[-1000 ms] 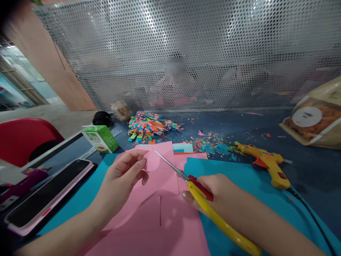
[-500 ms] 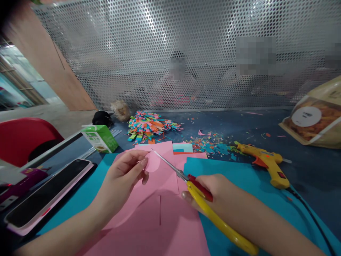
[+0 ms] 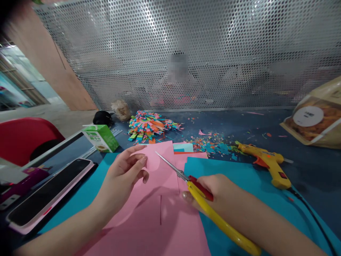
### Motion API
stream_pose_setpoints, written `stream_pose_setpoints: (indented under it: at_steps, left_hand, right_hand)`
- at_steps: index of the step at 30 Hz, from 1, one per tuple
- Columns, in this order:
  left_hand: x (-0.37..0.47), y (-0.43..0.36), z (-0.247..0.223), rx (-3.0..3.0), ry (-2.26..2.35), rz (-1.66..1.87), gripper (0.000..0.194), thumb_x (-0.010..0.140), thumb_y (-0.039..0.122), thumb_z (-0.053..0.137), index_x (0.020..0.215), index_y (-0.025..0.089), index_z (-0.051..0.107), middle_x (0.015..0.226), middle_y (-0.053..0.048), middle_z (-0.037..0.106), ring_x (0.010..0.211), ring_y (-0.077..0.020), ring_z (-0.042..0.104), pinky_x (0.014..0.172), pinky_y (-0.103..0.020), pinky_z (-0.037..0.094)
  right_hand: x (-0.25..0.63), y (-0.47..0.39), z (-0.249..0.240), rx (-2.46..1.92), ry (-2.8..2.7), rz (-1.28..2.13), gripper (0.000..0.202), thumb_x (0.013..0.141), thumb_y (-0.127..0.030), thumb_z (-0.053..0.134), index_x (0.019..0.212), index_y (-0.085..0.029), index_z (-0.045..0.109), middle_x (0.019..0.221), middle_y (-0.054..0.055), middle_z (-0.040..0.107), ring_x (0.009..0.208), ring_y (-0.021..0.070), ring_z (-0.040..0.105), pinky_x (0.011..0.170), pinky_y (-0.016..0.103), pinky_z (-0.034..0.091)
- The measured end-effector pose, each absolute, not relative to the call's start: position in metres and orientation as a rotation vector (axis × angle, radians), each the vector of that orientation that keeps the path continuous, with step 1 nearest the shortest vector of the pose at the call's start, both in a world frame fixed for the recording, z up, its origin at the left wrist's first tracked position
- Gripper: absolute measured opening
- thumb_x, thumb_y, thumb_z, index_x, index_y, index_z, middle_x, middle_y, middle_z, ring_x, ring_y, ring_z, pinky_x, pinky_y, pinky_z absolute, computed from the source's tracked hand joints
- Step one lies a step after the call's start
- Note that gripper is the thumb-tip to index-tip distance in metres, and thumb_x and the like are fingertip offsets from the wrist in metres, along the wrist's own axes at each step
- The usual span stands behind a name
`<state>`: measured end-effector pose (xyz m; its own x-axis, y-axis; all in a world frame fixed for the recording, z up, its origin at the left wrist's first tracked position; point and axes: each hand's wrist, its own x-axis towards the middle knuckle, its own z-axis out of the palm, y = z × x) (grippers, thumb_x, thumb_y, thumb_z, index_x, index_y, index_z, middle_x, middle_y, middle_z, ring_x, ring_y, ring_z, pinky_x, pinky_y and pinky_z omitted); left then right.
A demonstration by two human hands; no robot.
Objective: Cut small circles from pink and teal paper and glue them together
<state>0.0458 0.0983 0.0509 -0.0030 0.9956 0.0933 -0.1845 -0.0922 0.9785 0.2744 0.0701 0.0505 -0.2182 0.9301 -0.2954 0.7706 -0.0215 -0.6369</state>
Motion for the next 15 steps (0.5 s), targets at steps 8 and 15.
stream_pose_setpoints:
  at_steps: [8,15]
  left_hand:
    - [0.049,0.095,0.059,0.969,0.985,1.279,0.045,0.078,0.019,0.07,0.118,0.016,0.049,0.073,0.005,0.059,0.056,-0.0109,0.062,0.045,-0.022,0.053]
    - [0.051,0.092,0.065,0.938,0.993,1.137,0.056,0.072,0.01,0.073,0.122,0.012,0.046,0.058,0.006,0.056,0.055,-0.0151,0.065,0.038,-0.02,0.051]
  right_hand:
    - [0.274,0.072,0.048,-1.791,-2.081,1.134,0.042,0.072,-0.063,0.044,0.058,-0.024,0.039,0.062,-0.001,0.039,0.059,0.0178,0.032,0.054,0.033,0.027]
    - [0.275,0.07,0.056,-1.772,-2.137,1.107,0.038,0.079,-0.058,0.043,0.063,-0.023,0.045,0.065,-0.001,0.042,0.061,0.0168,0.034,0.054,0.03,0.031]
